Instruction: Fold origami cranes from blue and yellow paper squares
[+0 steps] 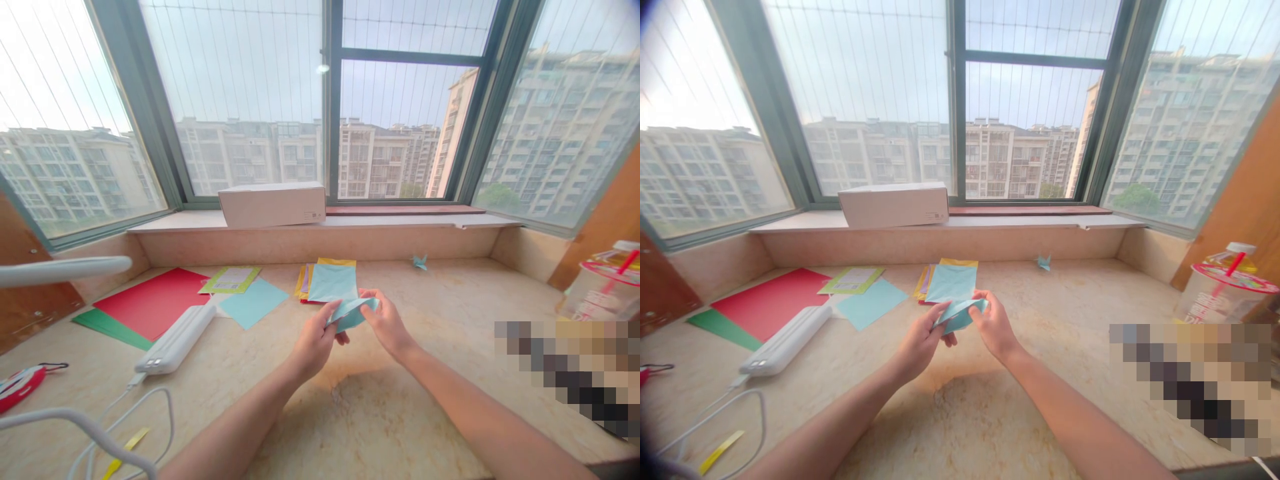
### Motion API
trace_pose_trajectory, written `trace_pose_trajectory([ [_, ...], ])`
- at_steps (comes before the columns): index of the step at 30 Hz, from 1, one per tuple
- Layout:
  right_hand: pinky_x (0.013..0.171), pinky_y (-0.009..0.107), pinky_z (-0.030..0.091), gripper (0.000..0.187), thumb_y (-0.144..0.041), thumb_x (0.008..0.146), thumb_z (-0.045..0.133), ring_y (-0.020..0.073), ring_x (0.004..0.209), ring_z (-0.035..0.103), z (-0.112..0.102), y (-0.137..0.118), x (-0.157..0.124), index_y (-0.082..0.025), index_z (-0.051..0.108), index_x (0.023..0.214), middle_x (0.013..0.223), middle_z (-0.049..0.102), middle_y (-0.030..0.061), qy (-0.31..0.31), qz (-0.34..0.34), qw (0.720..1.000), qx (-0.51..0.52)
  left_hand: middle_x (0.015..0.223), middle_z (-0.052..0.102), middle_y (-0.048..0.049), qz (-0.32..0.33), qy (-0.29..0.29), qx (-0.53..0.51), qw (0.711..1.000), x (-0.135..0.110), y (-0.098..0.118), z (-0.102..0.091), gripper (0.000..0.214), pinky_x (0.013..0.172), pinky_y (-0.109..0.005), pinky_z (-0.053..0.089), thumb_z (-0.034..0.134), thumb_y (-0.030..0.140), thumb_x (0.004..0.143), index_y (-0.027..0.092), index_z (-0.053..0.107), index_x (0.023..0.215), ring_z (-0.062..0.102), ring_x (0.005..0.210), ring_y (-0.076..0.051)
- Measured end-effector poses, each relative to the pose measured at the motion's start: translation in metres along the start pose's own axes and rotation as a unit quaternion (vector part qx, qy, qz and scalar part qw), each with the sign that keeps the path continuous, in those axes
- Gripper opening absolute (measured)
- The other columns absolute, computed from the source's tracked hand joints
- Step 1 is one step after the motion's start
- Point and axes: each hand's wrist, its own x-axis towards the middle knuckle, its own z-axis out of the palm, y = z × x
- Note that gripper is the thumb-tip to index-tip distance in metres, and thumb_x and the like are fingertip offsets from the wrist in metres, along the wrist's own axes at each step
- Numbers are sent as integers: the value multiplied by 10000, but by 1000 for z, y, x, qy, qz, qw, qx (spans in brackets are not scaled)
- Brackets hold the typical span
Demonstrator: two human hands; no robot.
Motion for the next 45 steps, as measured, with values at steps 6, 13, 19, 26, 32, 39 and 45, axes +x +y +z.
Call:
trace_pose_trajectory([
  [6, 753, 329, 516, 116, -273, 825, 543, 201, 863, 648, 2, -5, -5, -197, 551, 913, 1118, 673, 96, -39, -26, 998, 39, 892, 680, -74, -38, -65, -95, 993, -7, 13, 3, 457, 690, -341, 540, 600, 452, 869, 187, 544, 1238, 683, 690, -201],
  [13, 905, 350, 480, 85, -233, 873, 516, 211, 1059, 615, 7, -7, -15, -213, 586, 916, 1149, 648, 67, -115, -112, 987, 8, 795, 692, -73, -142, -51, -184, 971, -5, 22, 4, 507, 634, -374, 571, 569, 609, 842, 153, 579, 1064, 699, 619, -219],
  [19, 586, 250, 483, 181, -248, 888, 480, 141, 656, 605, 7, -13, -17, -206, 602, 1015, 990, 692, 44, -65, -62, 996, -8, 644, 639, -24, -104, -59, -126, 985, -2, 10, 8, 459, 523, -270, 524, 602, 573, 836, 126, 583, 939, 668, 522, -174],
  [26, 542, 236, 444, 182, -320, 935, 475, 121, 594, 550, -3, -17, -12, -198, 581, 1018, 878, 655, 30, -93, -60, 992, 59, 735, 621, -20, -114, -70, -120, 984, -1, 14, 2, 446, 502, -258, 517, 626, 569, 811, 134, 573, 898, 699, 598, -191],
  [32, 807, 304, 501, 365, -370, 863, 662, 180, 891, 629, -3, -4, -11, -229, 536, 1176, 1019, 645, 50, -180, -91, 977, 63, 732, 643, -25, -132, -79, -108, 982, -1, 19, -6, 429, 481, -229, 488, 616, 539, 832, 135, 575, 971, 687, 579, -171],
  [39, 644, 268, 517, 373, -402, 854, 664, 144, 713, 596, 0, 5, -7, -236, 580, 1177, 961, 608, 35, -82, -97, 992, -5, 760, 656, -26, -125, -126, -97, 979, -6, 16, 3, 527, 421, -213, 461, 593, 585, 838, 157, 517, 1136, 636, 464, -131],
  [45, 526, 250, 527, 316, -398, 862, 638, 136, 650, 573, 3, 0, -10, -239, 596, 1132, 969, 595, 40, -49, -76, 996, 14, 858, 671, -32, -86, -137, -125, 979, -4, 8, 6, 488, 395, -168, 387, 694, 474, 803, 186, 468, 1125, 561, 428, -63],
])
